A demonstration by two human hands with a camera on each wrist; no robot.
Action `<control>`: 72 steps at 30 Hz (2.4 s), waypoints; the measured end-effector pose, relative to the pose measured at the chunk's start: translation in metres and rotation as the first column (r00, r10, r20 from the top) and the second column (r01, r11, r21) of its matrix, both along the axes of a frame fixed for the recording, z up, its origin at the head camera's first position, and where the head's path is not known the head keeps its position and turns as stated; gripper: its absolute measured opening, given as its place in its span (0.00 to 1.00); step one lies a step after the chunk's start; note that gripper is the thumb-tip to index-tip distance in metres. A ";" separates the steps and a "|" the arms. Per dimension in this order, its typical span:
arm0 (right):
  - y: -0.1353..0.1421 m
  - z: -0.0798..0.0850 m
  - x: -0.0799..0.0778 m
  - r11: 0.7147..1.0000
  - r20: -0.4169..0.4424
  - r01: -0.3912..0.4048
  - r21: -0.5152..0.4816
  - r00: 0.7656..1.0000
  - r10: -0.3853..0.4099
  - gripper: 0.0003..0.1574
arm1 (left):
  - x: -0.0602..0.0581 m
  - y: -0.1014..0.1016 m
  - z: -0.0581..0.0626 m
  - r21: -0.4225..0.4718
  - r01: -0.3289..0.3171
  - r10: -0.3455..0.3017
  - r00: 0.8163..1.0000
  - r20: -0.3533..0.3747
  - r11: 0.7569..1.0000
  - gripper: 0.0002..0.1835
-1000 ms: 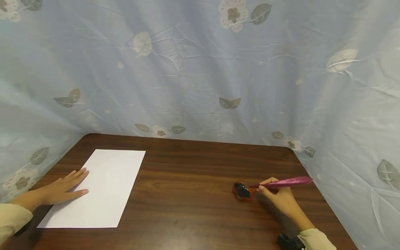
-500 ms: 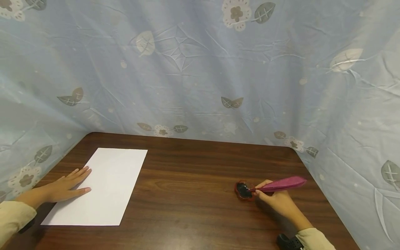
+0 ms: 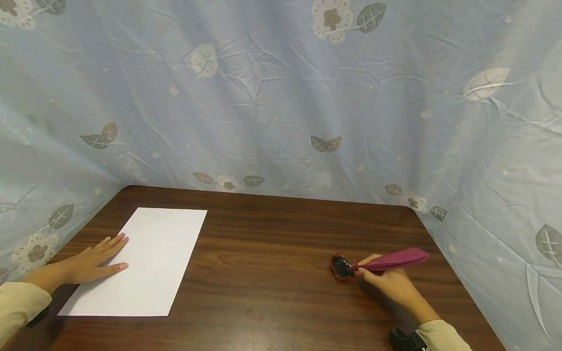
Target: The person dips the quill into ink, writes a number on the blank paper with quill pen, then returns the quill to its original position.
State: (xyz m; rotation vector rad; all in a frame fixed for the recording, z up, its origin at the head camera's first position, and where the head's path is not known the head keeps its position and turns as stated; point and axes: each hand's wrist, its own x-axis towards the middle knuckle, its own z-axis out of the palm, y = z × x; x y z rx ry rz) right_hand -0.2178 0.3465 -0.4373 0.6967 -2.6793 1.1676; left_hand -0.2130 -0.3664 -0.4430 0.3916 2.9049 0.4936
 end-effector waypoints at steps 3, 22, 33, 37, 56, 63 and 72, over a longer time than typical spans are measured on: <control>0.001 0.000 -0.001 1.000 0.020 -0.005 0.000 1.000 0.005 0.05 | 0.001 0.000 0.000 0.002 -0.002 0.002 1.000 -0.004 1.000 0.45; 0.003 0.007 -0.001 0.999 0.039 -0.024 0.023 0.999 0.023 0.05 | 0.000 0.000 -0.002 0.002 0.000 0.000 1.000 -0.007 1.000 0.45; -0.002 0.007 0.001 1.000 0.021 0.000 0.027 1.000 -0.001 0.04 | -0.004 -0.004 -0.006 0.017 0.000 0.000 1.000 -0.020 1.000 0.46; -0.003 0.007 0.003 1.000 0.041 0.011 0.027 0.999 -0.012 0.05 | -0.007 -0.009 -0.013 0.022 0.001 0.000 1.000 -0.028 1.000 0.47; -0.002 0.006 0.001 1.000 0.061 0.000 0.009 0.998 -0.001 0.04 | -0.007 -0.008 -0.009 -0.005 0.029 -0.029 0.999 -0.038 1.000 0.45; -0.002 0.006 0.000 0.999 0.033 0.015 0.033 0.999 -0.016 0.03 | -0.010 -0.016 -0.015 -0.031 0.043 -0.044 0.998 -0.050 0.999 0.46; -0.004 0.010 0.002 0.999 0.004 0.030 0.041 1.000 -0.030 0.04 | -0.010 -0.015 -0.017 -0.028 0.025 -0.026 0.999 -0.042 0.999 0.47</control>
